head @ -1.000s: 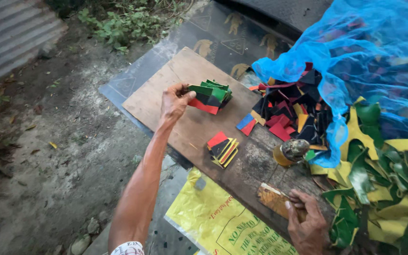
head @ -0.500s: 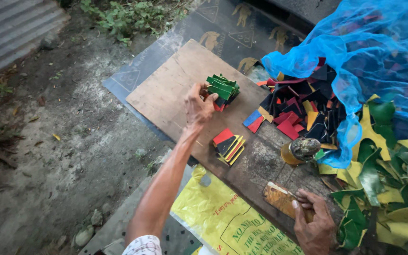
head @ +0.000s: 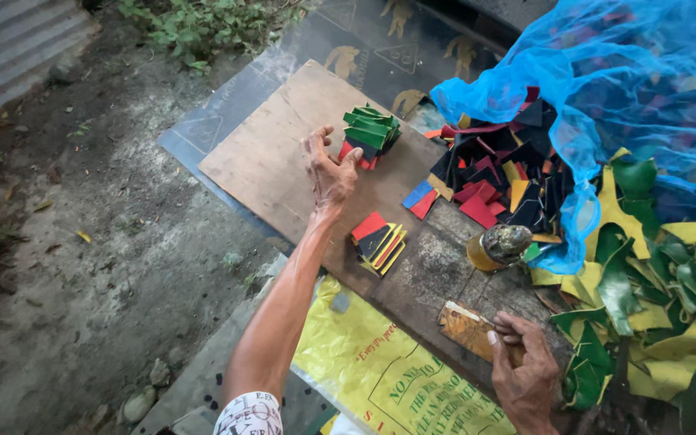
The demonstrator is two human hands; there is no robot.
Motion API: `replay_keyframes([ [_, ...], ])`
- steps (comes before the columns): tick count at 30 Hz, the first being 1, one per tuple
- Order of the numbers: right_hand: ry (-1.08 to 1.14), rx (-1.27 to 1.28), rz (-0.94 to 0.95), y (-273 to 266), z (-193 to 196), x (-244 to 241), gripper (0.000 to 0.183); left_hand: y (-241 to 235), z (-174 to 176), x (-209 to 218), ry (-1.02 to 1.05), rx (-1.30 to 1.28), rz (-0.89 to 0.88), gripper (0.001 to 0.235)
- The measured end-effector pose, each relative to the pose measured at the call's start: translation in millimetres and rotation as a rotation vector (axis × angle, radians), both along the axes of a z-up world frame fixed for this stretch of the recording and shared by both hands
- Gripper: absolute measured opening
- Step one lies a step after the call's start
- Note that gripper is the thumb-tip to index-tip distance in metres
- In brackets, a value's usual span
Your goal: The person assembles small triangular craft items by hand, pressing together pieces of colored material. They repeatedly pick up pieces from a pile, align them, and place the finished units into a growing stack on the table.
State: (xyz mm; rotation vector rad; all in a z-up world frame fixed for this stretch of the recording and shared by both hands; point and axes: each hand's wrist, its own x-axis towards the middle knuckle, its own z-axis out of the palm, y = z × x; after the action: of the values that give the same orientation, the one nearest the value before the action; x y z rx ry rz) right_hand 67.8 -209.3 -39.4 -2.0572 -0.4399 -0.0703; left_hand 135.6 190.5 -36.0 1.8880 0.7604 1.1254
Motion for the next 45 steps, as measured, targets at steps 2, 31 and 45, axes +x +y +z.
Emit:
replay_keyframes([
  [2,-0.008,0.02,0.014,0,1,0,0.033,-1,1,-2,-0.031,0.032,0.002,0.064],
  [31,-0.179,0.041,0.502,134,45,12,0.057,-37,20,-118,0.371,0.176,-0.755,0.033],
  [45,-0.299,-0.079,0.512,165,28,16,0.054,-24,-16,-92,0.355,-0.084,-0.651,0.027],
])
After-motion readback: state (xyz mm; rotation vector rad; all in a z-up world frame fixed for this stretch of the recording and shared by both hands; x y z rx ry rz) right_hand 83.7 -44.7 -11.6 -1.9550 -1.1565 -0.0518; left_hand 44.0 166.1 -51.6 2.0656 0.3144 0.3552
